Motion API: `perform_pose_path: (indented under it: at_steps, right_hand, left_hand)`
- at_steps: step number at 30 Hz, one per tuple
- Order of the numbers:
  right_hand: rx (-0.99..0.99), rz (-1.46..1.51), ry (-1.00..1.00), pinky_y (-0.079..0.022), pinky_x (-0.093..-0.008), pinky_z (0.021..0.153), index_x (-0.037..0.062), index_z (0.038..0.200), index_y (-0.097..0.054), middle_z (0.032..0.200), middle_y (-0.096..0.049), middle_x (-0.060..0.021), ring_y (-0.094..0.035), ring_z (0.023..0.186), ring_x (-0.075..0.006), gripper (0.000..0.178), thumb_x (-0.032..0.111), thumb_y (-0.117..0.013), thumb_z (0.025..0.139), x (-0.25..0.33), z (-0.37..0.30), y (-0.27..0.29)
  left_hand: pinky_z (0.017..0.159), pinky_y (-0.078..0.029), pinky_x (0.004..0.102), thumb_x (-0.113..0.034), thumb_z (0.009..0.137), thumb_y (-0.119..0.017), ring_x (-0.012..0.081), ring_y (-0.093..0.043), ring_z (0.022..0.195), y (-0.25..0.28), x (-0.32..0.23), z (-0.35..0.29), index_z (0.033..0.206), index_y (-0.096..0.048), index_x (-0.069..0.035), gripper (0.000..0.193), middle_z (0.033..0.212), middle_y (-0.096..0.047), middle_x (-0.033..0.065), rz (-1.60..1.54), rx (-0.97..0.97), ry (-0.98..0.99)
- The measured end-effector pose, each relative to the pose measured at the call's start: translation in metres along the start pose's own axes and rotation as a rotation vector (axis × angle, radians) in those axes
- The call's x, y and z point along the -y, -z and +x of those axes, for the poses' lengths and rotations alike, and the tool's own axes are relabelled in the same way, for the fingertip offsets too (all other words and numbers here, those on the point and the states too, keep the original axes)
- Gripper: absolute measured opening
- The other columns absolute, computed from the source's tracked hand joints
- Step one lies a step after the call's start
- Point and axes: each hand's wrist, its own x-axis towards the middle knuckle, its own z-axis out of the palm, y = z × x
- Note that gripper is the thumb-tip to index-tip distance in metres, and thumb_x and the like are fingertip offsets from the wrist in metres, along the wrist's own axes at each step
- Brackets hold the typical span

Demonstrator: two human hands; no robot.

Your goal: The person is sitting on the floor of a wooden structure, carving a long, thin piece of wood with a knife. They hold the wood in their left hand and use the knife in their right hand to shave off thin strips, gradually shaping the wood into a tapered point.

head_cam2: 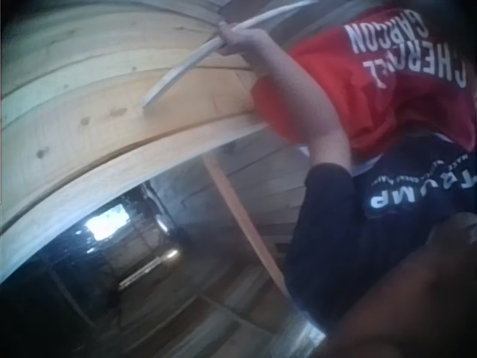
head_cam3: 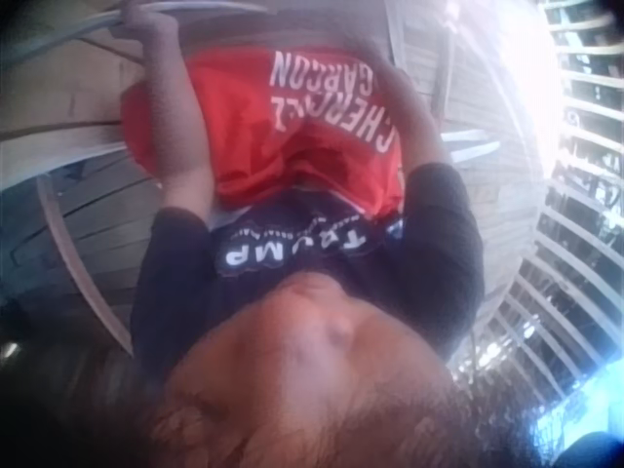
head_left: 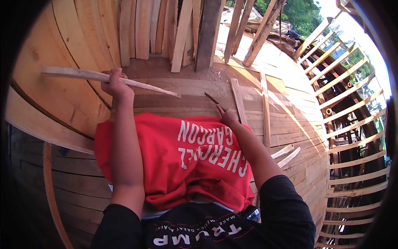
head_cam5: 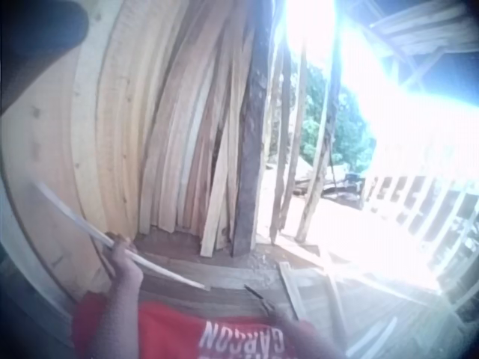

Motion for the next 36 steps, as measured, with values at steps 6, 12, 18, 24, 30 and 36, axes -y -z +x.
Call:
perform_pose_path:
  at_steps: [6,12,18,24,30,36]
  right_hand:
    - [-0.159,-0.059,0.382,-0.058,-0.0442,0.069,0.0347,0.155,-0.004,0.111,-0.057,-0.0268,-0.070,0.085,-0.0360,0.074,0.016,-0.045,0.096,0.017,0.002,0.020]
    - [0.088,0.008,0.124,-0.057,-0.0445,0.066,0.0317,0.155,-0.003,0.108,-0.057,-0.0267,-0.070,0.081,-0.0357,0.076,0.013,-0.046,0.095,0.030,0.008,0.016]
    - [-0.236,0.020,0.179,-0.057,-0.0481,0.059,0.0307,0.156,-0.003,0.092,-0.060,-0.0215,-0.069,0.073,-0.0363,0.076,0.015,-0.046,0.095,0.028,0.004,0.011]
    - [0.042,-0.063,0.316,-0.057,-0.0470,0.066,0.0305,0.155,-0.002,0.104,-0.058,-0.0251,-0.069,0.082,-0.0381,0.070,0.019,-0.041,0.098,0.042,0.009,0.020]
    - [-0.013,0.133,-0.038,-0.055,-0.0484,0.074,0.0296,0.156,0.001,0.109,-0.058,-0.0249,-0.067,0.092,-0.0378,0.074,0.021,-0.044,0.097,0.016,0.000,0.008]
    - [0.073,0.050,0.102,-0.056,-0.0468,0.075,0.0275,0.156,0.001,0.111,-0.057,-0.0236,-0.067,0.094,-0.0375,0.079,0.018,-0.049,0.095,0.042,0.002,0.024]
  left_hand:
    - [0.051,-0.040,0.0279,0.001,0.069,-0.065,0.0124,-0.045,0.053,0.001,-0.002,0.004,0.078,-0.042,-0.009,0.027,0.067,-0.048,0.0024,-0.001,-0.022,-0.026]
    - [0.053,-0.041,0.0285,0.001,0.069,-0.066,0.0129,-0.047,0.056,0.004,0.001,0.006,0.080,-0.044,-0.008,0.026,0.068,-0.049,0.0026,0.019,-0.034,-0.012]
    - [0.052,-0.040,0.0279,-0.003,0.069,-0.066,0.0125,-0.044,0.052,-0.003,-0.005,0.003,0.071,-0.045,-0.010,0.022,0.061,-0.046,0.0010,0.025,-0.058,-0.058]
    - [0.052,-0.040,0.0274,-0.003,0.069,-0.065,0.0122,-0.045,0.055,-0.012,-0.010,-0.006,0.070,-0.044,-0.011,0.023,0.063,-0.047,0.0009,0.095,-0.075,-0.034]
    - [0.052,-0.040,0.0272,-0.003,0.068,-0.066,0.0123,-0.045,0.054,-0.006,-0.002,-0.003,0.072,-0.045,-0.010,0.023,0.063,-0.047,0.0012,0.060,-0.045,-0.039]
    - [0.052,-0.041,0.0273,0.002,0.068,-0.066,0.0135,-0.047,0.055,0.000,-0.003,0.002,0.081,-0.045,-0.007,0.026,0.068,-0.049,0.0037,0.040,-0.070,-0.011]
